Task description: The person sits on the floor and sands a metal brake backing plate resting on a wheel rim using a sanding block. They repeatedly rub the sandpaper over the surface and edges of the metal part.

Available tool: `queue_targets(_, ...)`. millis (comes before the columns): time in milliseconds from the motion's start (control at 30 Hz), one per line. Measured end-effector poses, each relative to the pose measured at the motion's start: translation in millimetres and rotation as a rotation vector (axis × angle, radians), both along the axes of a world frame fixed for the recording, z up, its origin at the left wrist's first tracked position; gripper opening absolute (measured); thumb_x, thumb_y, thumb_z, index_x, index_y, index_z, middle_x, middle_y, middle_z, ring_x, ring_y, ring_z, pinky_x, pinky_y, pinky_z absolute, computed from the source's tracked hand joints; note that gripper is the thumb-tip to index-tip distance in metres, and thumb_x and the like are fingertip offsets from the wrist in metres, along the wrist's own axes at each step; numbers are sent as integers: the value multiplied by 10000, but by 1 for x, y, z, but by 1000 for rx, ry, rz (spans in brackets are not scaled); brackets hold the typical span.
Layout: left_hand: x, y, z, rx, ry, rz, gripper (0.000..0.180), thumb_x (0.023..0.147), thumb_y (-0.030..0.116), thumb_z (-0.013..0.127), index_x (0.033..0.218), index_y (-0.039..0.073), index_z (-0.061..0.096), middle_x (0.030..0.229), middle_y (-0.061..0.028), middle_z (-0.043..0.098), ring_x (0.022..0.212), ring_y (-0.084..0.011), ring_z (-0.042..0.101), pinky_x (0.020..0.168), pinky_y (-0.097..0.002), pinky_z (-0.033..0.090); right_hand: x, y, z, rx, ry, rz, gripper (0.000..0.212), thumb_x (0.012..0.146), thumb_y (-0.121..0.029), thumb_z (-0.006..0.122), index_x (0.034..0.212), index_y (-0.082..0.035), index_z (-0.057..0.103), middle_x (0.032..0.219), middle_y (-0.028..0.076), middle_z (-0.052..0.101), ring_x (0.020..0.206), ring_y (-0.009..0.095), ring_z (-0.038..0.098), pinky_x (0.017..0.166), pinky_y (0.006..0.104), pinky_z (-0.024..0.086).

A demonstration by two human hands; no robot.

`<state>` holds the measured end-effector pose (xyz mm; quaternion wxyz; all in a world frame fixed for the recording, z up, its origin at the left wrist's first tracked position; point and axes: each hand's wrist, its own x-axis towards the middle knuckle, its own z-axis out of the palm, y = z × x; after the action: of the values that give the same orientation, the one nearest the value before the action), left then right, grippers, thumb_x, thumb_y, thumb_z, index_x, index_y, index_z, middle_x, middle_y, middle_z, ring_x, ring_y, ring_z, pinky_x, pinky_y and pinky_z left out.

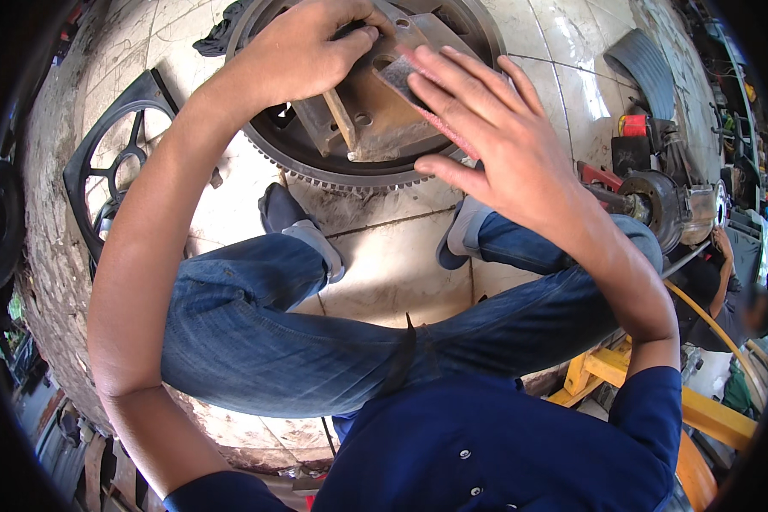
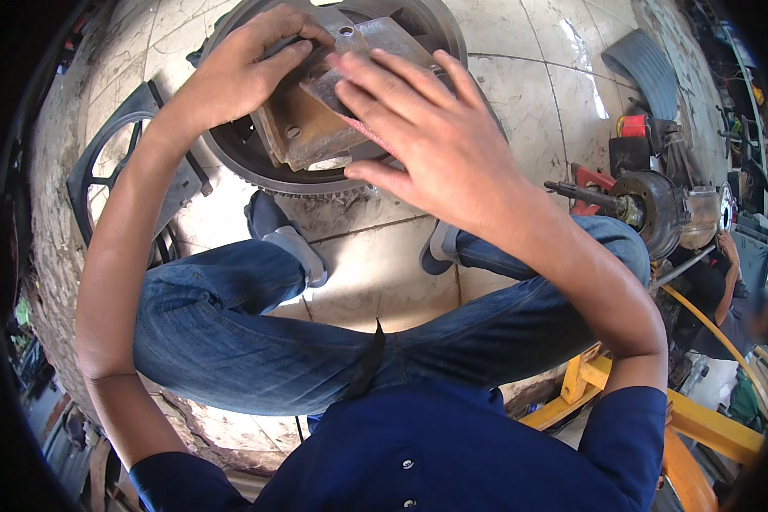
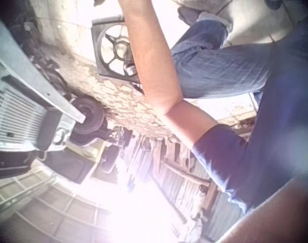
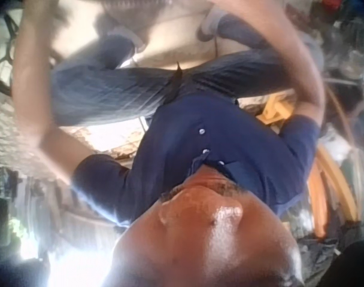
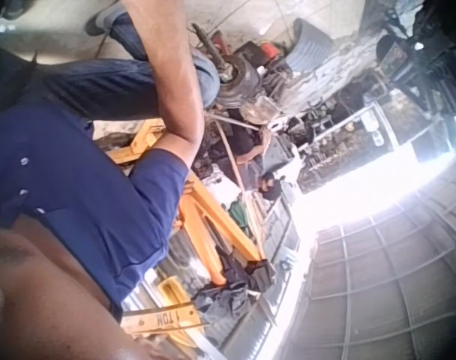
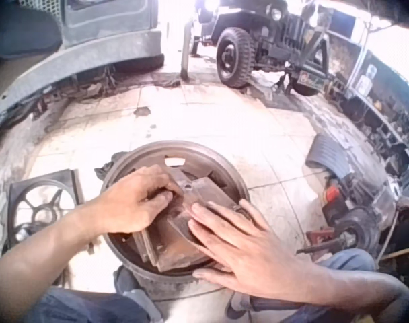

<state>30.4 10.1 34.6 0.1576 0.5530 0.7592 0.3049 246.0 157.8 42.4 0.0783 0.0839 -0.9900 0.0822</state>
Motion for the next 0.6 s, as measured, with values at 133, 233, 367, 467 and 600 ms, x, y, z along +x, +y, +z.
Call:
queue_targets(133, 2, 0, 1, 35, 49, -24, 258, 935, 143, 542, 1077, -19, 684, 1137, -205, 638, 1141, -366, 563, 1034, -456, 434, 1, 10, -4, 76, 54, -90, 790, 743, -437, 808, 1380, -41, 560, 1600, 19, 352, 1477, 289, 305, 1166, 549, 279)
queue_targets(233, 1, 0, 1, 20, 30, -1, 258, 943, 154, 543, 1068, -22, 685, 1127, -204, 641, 1134, -363, 566, 1027, -456, 437, 1, 0, -1, 87, 31, 1, 792, 748, -452, 799, 1376, -33, 561, 1591, 36, 367, 1481, 288, 297, 1168, 548, 276)
queue_targets(367, 0, 0, 1, 49, 21, -27, 266, 952, 169, 545, 1064, -29, 682, 1123, -203, 637, 1132, -361, 564, 1021, -455, 437, -2, 14, -5, 173, 16, -64, 852, 756, -497, 790, 1451, -94, 507, 1551, 31, 432, 1485, 264, 294, 1190, 546, 248)
queue_targets(467, 0, 0, 1, 1, 17, -7, 272, 956, 170, 539, 1074, -31, 679, 1124, -206, 628, 1133, -361, 559, 1019, -451, 436, 2, -1, 1, 113, -9, -3, 833, 784, -511, 766, 1470, -126, 491, 1535, 32, 455, 1481, 260, 303, 1188, 540, 255)
queue_targets(600, 3, 2, 5, -32, 12, 18, 275, 961, 173, 532, 1079, -31, 674, 1130, -209, 615, 1130, -363, 555, 1017, -448, 437, -1, 8, -8, 113, 12, -30, 795, 816, -495, 743, 1471, -124, 489, 1536, 28, 456, 1479, 261, 313, 1190, 535, 255)
